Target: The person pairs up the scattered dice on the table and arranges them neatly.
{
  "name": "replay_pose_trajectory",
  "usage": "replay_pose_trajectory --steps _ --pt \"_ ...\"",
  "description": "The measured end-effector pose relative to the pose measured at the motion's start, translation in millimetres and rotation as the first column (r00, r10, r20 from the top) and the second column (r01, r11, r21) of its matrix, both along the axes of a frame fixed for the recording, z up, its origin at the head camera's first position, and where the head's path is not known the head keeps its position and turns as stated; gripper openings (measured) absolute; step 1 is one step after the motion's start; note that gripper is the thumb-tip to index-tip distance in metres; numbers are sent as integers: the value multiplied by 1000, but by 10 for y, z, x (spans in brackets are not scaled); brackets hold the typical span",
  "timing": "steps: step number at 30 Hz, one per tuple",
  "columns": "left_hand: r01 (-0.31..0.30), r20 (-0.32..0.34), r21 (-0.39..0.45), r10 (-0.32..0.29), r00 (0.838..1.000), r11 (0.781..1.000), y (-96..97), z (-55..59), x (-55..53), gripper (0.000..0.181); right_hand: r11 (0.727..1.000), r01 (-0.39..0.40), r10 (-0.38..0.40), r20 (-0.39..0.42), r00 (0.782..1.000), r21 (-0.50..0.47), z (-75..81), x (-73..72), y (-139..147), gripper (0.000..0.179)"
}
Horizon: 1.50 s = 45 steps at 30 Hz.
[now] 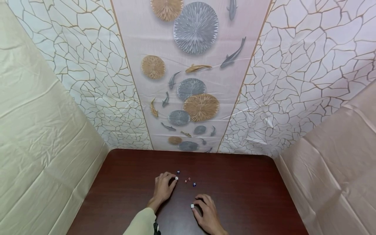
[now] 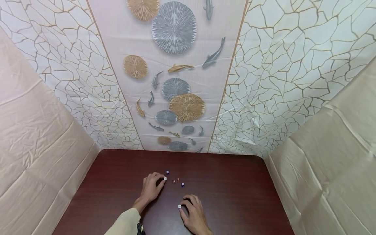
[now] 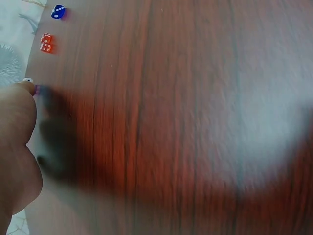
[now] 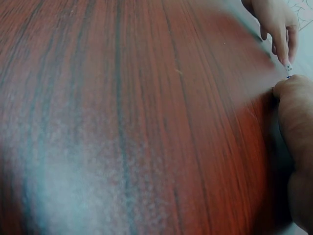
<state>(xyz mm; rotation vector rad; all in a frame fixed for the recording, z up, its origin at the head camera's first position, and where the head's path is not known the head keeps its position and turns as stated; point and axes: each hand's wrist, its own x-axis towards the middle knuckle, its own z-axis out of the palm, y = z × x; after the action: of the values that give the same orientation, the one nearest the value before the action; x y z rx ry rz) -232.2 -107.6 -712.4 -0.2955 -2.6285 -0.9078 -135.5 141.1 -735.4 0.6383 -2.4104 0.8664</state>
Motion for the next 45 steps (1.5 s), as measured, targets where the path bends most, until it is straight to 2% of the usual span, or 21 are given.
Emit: replay_pose_trajectory --steps 7,10,14,17,26,34,45 --pt "25 45 15 -26 999 1000 -107 58 102 12 1000 8 -8 -18 1000 1 42 9 -3 27" --pt "47 31 21 -48 998 999 -139 54 170 13 1000 8 -8 -8 1000 4 58 15 -2 27" --pt "79 -20 20 -78 997 997 -147 23 270 14 1000 4 -4 -12 1000 5 56 14 -2 27" --pt "91 -40 12 -90 995 996 -126 5 347 14 1000 7 -7 -29 1000 5 50 7 -4 28" --pt "134 -19 14 -133 991 991 -21 23 540 14 1000 13 -13 -40 999 16 32 -5 2 28" --pt "177 -79 -23 -178 981 984 67 -41 689 15 1000 10 -10 -45 999 13 34 -4 -2 28" --pt "213 -155 -60 -220 963 975 197 -100 827 18 1000 8 -8 -15 1000 8 63 17 -4 27"
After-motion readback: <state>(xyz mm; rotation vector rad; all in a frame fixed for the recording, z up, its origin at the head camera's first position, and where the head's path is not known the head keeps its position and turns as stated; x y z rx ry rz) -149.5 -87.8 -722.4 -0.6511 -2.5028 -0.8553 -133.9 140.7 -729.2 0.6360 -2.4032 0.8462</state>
